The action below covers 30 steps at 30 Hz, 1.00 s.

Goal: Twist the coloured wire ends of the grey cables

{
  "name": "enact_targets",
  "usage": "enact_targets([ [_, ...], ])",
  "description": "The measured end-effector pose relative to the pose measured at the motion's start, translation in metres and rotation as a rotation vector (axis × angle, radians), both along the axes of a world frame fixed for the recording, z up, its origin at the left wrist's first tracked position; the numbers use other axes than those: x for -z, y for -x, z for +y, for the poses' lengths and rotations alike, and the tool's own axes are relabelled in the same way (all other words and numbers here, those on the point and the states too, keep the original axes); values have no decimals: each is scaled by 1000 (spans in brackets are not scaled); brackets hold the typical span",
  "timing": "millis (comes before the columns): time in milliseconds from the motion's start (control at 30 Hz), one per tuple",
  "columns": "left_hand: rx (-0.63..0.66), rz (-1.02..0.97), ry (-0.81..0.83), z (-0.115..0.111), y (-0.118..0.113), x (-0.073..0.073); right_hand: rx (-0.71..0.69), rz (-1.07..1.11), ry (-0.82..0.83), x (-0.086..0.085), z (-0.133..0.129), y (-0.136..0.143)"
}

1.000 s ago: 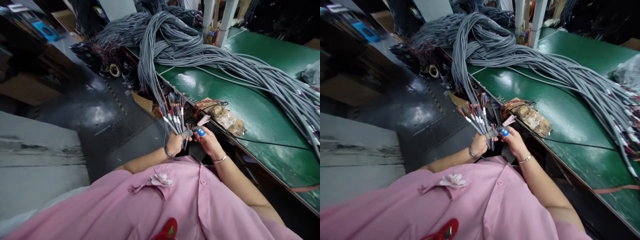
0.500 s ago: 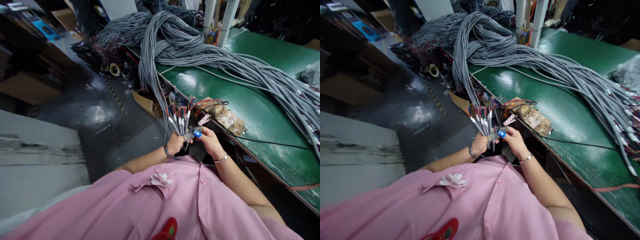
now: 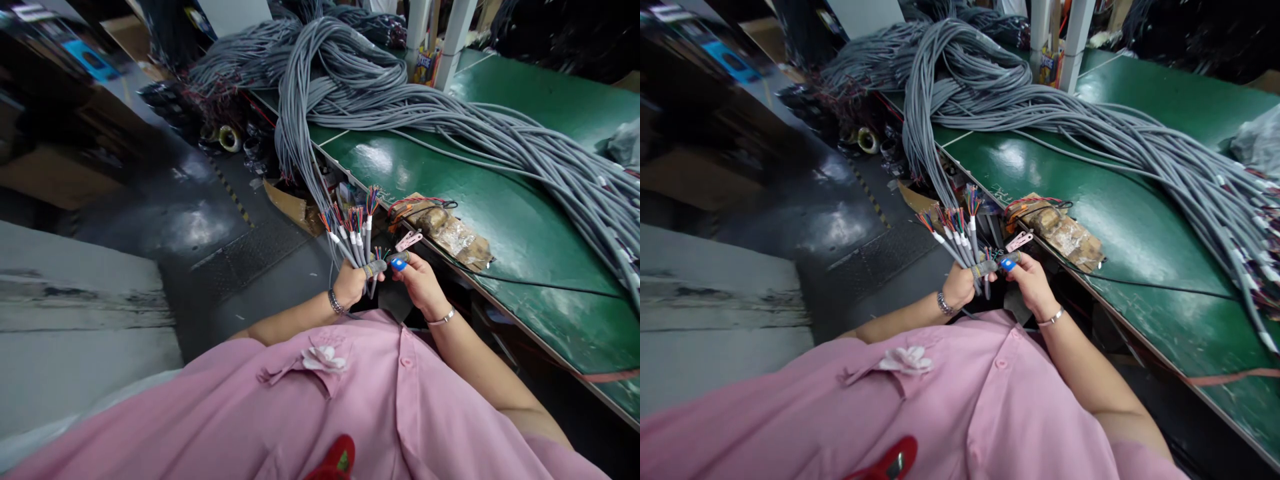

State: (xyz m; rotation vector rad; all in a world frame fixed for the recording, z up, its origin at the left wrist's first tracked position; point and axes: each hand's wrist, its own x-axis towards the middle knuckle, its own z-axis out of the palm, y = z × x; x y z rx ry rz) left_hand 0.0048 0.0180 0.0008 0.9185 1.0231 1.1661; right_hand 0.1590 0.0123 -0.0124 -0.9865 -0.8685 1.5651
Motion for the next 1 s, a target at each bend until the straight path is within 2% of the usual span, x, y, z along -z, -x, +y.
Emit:
enact_targets([
  [200, -24, -40, 37, 5, -6, -8, 73, 260, 177, 1, 19, -10],
  [433, -5, 6, -6, 8, -16, -7, 151, 326, 145, -11, 32, -5],
  [633, 17, 30, -18, 9, -19, -3, 233, 294, 132, -10, 33, 2],
  [833, 0, 27, 4, 6, -15, -5, 174, 281, 162, -4, 30, 0],
  [1000, -30, -65, -2, 1, -8, -8, 47, 307, 182, -7, 29, -5],
])
